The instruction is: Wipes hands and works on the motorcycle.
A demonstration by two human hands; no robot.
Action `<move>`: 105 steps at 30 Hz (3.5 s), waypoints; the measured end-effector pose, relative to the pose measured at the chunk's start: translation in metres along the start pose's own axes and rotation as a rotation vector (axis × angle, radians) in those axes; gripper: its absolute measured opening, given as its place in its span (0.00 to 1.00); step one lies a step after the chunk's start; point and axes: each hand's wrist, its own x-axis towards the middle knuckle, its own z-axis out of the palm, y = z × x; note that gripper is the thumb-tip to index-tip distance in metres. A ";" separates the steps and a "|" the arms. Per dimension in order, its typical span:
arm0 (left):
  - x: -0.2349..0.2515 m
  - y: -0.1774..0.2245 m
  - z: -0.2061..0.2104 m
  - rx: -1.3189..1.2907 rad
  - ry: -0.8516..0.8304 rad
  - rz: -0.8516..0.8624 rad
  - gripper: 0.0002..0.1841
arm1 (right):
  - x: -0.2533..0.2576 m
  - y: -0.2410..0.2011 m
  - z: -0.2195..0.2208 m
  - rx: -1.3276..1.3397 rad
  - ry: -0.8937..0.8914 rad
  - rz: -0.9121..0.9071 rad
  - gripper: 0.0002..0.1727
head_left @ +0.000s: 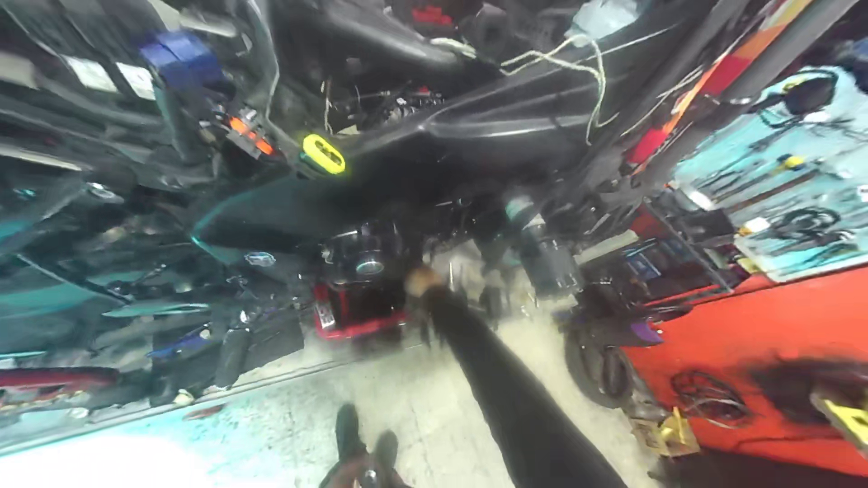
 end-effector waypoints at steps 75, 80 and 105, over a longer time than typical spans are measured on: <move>0.180 0.065 0.066 -0.189 0.863 0.047 0.20 | -0.111 0.171 0.087 0.968 -0.070 -0.358 0.41; 0.200 0.084 0.060 -0.139 0.939 0.064 0.26 | -0.127 0.113 0.118 1.015 0.086 -0.437 0.37; -0.048 -0.063 -0.049 -0.130 0.942 -0.317 0.15 | 0.033 0.050 0.037 0.445 0.873 -0.138 0.23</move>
